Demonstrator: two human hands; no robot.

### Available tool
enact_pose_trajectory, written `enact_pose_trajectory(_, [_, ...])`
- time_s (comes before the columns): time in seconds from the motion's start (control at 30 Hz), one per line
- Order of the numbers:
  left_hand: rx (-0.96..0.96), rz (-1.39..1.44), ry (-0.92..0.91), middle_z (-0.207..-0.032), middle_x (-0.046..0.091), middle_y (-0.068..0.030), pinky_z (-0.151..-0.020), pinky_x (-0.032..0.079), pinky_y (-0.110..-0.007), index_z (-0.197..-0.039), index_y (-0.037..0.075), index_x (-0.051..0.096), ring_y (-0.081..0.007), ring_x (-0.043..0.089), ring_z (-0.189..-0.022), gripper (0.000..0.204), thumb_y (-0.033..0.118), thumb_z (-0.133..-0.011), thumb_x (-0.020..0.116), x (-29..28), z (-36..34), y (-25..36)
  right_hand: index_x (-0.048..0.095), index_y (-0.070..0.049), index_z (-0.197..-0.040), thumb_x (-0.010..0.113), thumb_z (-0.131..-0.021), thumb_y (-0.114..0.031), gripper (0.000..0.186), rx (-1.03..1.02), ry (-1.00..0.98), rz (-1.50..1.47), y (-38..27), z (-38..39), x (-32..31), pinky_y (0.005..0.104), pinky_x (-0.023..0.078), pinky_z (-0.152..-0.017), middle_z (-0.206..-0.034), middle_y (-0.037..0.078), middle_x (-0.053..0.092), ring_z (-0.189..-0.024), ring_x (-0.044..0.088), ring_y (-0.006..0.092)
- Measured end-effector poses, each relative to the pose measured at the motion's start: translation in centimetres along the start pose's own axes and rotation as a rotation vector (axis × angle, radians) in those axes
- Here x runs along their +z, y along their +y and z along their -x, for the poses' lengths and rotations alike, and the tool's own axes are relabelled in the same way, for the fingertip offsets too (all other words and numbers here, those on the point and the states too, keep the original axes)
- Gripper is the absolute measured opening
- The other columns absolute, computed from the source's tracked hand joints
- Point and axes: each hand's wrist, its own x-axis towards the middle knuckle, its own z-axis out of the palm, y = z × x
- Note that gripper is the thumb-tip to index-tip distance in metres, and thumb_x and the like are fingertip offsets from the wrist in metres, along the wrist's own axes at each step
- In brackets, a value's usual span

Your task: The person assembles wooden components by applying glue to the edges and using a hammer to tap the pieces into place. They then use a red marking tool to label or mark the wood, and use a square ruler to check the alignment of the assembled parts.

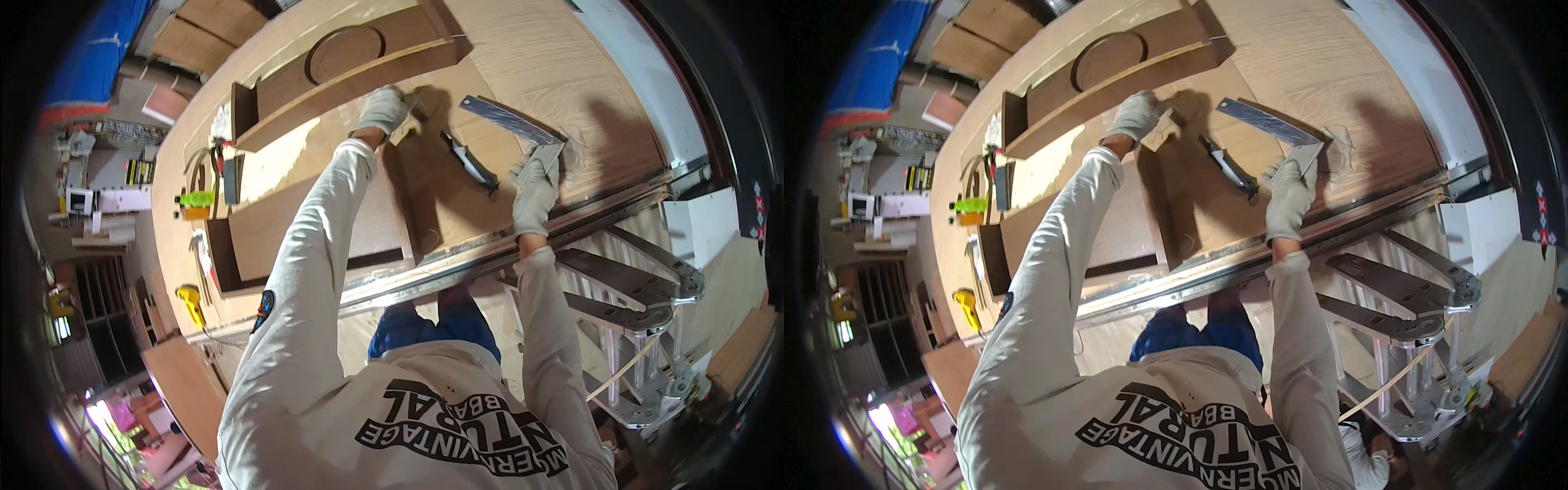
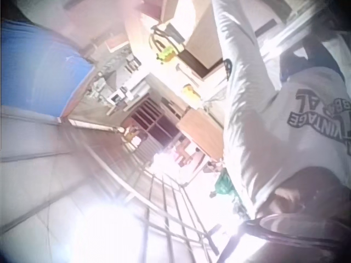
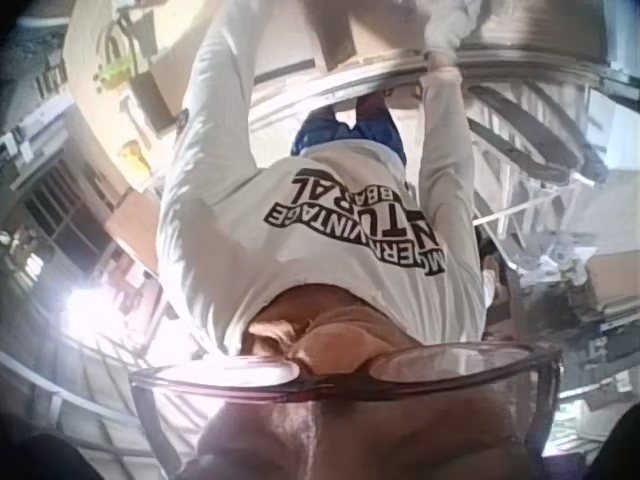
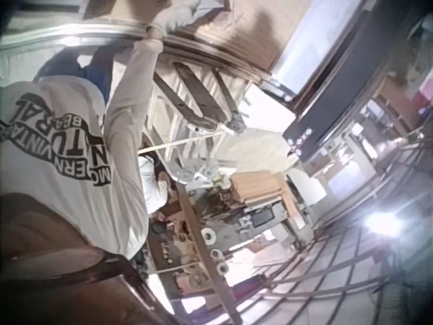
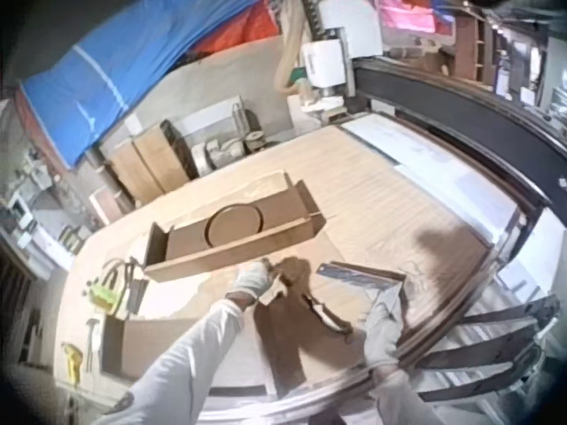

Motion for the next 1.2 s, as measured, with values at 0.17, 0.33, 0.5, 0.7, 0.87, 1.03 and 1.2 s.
enact_pose_trajectory(0.17, [-0.017, -0.225, -0.192, -0.145, 0.056, -0.0192, -0.116, 0.033, -0.051, -0.129, 0.010, 0.069, -0.0399, 0.044, -0.141, 0.044, 0.038, -0.096, 0.059, -0.6, 2.4, 3.3, 0.055, -0.009, -0.132, 0.059, -0.103, -0.018, 0.030, 0.060, -0.061, 0.043, 1.9, -2.9, -1.1, 0.0376, 0.057, -0.074, -0.101, 0.007, 0.066, -0.081, 0.065, 0.0208])
enact_pose_trajectory(0.33, [0.048, -0.066, 0.064, -0.164, 0.030, -0.0207, -0.123, 0.024, -0.052, -0.139, 0.012, 0.062, -0.0440, 0.029, -0.150, 0.058, 0.049, -0.095, 0.062, 2.4, 7.4, 1.6, 0.057, -0.011, -0.129, 0.060, -0.101, -0.017, 0.028, 0.221, -0.108, 0.364, 4.5, -5.8, -3.5, 0.0379, 0.057, -0.073, -0.104, 0.006, 0.067, -0.081, 0.065, 0.0199])
enact_pose_trajectory(0.5, [0.206, 0.057, -0.018, -0.162, 0.030, -0.0238, -0.124, 0.020, -0.053, -0.147, 0.008, 0.053, -0.0434, 0.029, -0.149, 0.075, 0.050, -0.088, 0.072, 4.2, 13.3, 1.4, 0.067, -0.007, -0.109, 0.064, -0.094, -0.017, 0.018, -0.072, -0.181, 0.934, 6.0, -6.2, -5.9, 0.0345, 0.055, -0.071, -0.096, 0.010, 0.069, -0.082, 0.068, 0.0201])
enact_pose_trajectory(0.7, [0.035, 0.122, 0.143, -0.156, 0.042, -0.0218, -0.121, 0.028, -0.052, -0.140, 0.009, 0.060, -0.0422, 0.035, -0.146, 0.073, 0.057, -0.086, 0.072, 2.9, 13.6, 2.4, 0.067, 0.001, -0.121, 0.066, -0.095, -0.022, 0.035, -0.883, -0.068, 1.411, 4.8, -1.8, -1.3, 0.0327, 0.055, -0.079, -0.102, 0.016, 0.073, -0.088, 0.068, 0.0208])
enact_pose_trajectory(0.87, [0.048, 0.231, 0.422, -0.148, 0.052, -0.0220, -0.117, 0.034, -0.052, -0.135, 0.007, 0.061, -0.0428, 0.042, -0.141, 0.069, 0.056, -0.087, 0.071, 1.9, 16.3, 2.6, 0.063, 0.000, -0.134, 0.062, -0.101, -0.023, 0.040, 0.229, -0.735, 0.495, 0.1, 6.7, 5.5, 0.0320, 0.057, -0.075, -0.101, 0.012, 0.073, -0.083, 0.069, 0.0191])
enact_pose_trajectory(1.03, [-0.293, 0.137, 0.655, -0.148, 0.049, -0.0259, -0.117, 0.031, -0.053, -0.141, 0.002, 0.053, -0.0444, 0.040, -0.141, 0.070, 0.043, -0.089, 0.074, 1.5, 26.0, -4.3, 0.066, -0.001, -0.130, 0.061, -0.103, -0.023, 0.035, 0.231, -0.775, 0.770, 2.8, 7.3, 6.0, 0.0261, 0.055, -0.066, -0.094, 0.005, 0.072, -0.073, 0.065, 0.0104])
enact_pose_trajectory(1.2, [-0.850, -0.076, 0.745, -0.155, 0.037, -0.0306, -0.120, 0.030, -0.049, -0.149, -0.003, 0.041, -0.0464, 0.033, -0.146, 0.077, 0.041, -0.093, 0.070, 5.0, 41.1, -11.0, 0.074, -0.003, -0.104, 0.062, -0.097, -0.022, 0.023, 0.053, -1.294, 1.312, 4.2, 9.6, 4.1, 0.0357, 0.058, -0.072, -0.091, 0.012, 0.074, -0.079, 0.071, 0.0258])
